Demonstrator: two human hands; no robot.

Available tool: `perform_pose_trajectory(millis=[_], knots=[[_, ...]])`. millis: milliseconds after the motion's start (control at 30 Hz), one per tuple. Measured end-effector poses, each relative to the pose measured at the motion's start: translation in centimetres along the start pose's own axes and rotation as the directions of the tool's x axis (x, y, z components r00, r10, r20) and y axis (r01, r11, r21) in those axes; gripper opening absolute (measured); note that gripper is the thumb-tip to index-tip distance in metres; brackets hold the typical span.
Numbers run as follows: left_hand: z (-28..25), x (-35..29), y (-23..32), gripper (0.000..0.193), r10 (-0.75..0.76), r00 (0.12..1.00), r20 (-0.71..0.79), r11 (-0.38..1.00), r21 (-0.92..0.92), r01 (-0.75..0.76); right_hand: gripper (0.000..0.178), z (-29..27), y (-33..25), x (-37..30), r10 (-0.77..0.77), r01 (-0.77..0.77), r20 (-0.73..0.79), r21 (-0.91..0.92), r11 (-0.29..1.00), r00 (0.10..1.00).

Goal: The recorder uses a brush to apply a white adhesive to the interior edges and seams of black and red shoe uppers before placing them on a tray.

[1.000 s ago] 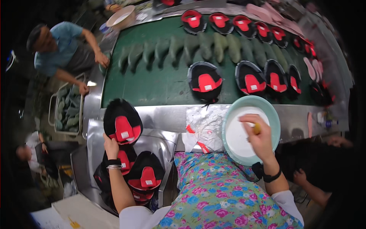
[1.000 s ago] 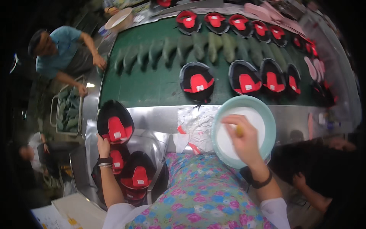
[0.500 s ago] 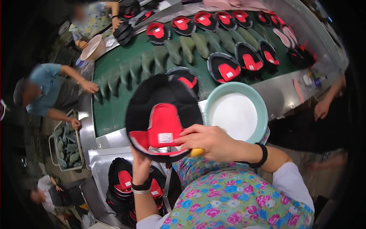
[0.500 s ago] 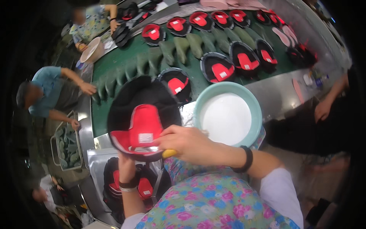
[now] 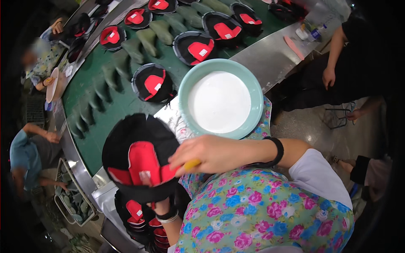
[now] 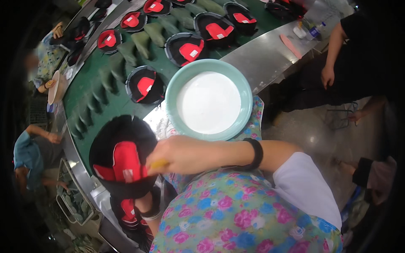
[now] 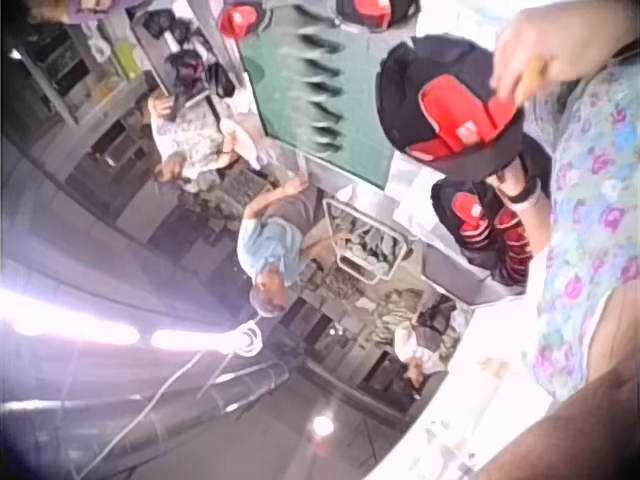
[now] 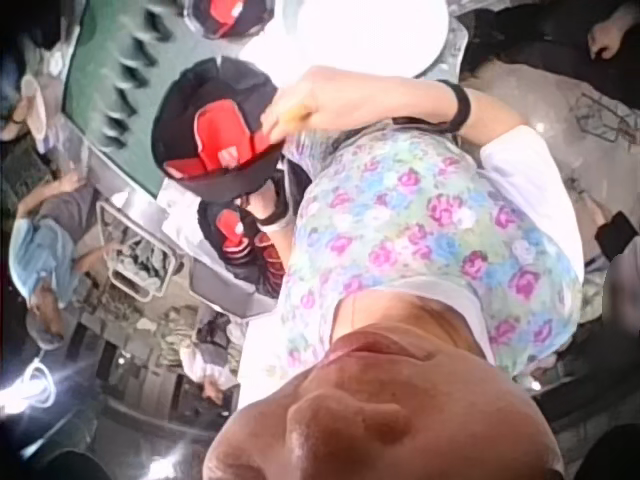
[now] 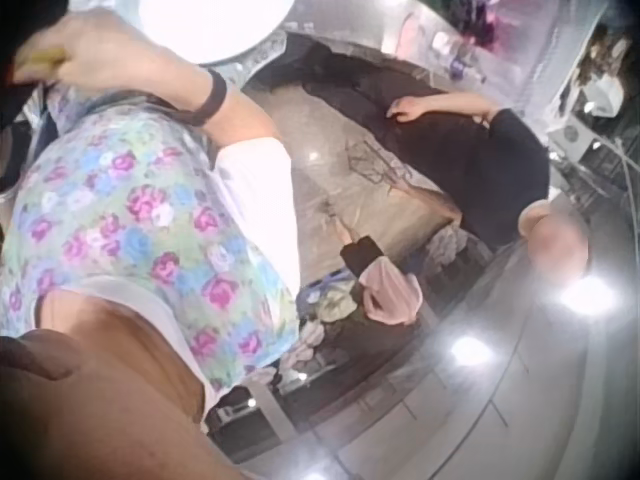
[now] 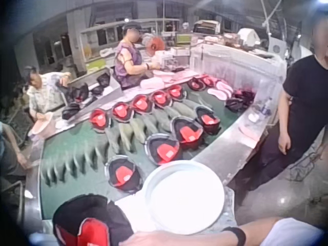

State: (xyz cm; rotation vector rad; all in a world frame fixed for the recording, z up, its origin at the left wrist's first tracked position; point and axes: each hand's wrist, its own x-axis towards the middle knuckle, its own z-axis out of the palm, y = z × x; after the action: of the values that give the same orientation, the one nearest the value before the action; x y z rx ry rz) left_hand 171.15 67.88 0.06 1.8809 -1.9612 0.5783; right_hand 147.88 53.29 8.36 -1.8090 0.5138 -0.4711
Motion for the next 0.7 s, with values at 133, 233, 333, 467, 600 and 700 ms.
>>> perform_pose_trajectory(millis=[133,233,333,467,600,700], knots=[[-0.5,-3.3,-2.6,0.024,-0.141,0.957,0.254,0.845,-0.472,0.25,0.022,-4.3,5.4,-4.1,0.022,-0.221,-0.594,-0.265,0.938,0.804],[-2.8,-2.6,0.4,0.035,0.068,0.845,0.531,0.788,-0.548,0.281,0.027,-6.1,9.6,-7.1,0.38,-0.534,-0.745,0.037,0.845,0.549],[-2.1,-2.3,0.7,0.043,0.245,0.694,0.677,0.575,-0.678,0.458,0.024,-5.4,12.4,-8.6,0.391,-0.625,-0.745,-0.044,0.779,0.54],[-1.3,-0.3,-0.8,0.059,0.378,0.625,0.683,0.494,-0.72,0.488,0.02,-3.6,15.6,-9.5,0.284,-0.564,-0.773,-0.113,0.818,0.567],[3.1,-4.7,-3.1,0.059,0.194,0.52,0.832,-0.316,-0.449,0.836,0.018,-3.7,14.7,-9.1,0.269,-0.592,-0.786,-0.149,0.792,0.557],[4.7,-2.0,-0.7,0.036,0.047,0.652,0.757,0.249,-0.641,0.726,0.02,-4.2,10.4,-7.9,0.233,-0.545,-0.814,-0.119,0.83,0.532]])
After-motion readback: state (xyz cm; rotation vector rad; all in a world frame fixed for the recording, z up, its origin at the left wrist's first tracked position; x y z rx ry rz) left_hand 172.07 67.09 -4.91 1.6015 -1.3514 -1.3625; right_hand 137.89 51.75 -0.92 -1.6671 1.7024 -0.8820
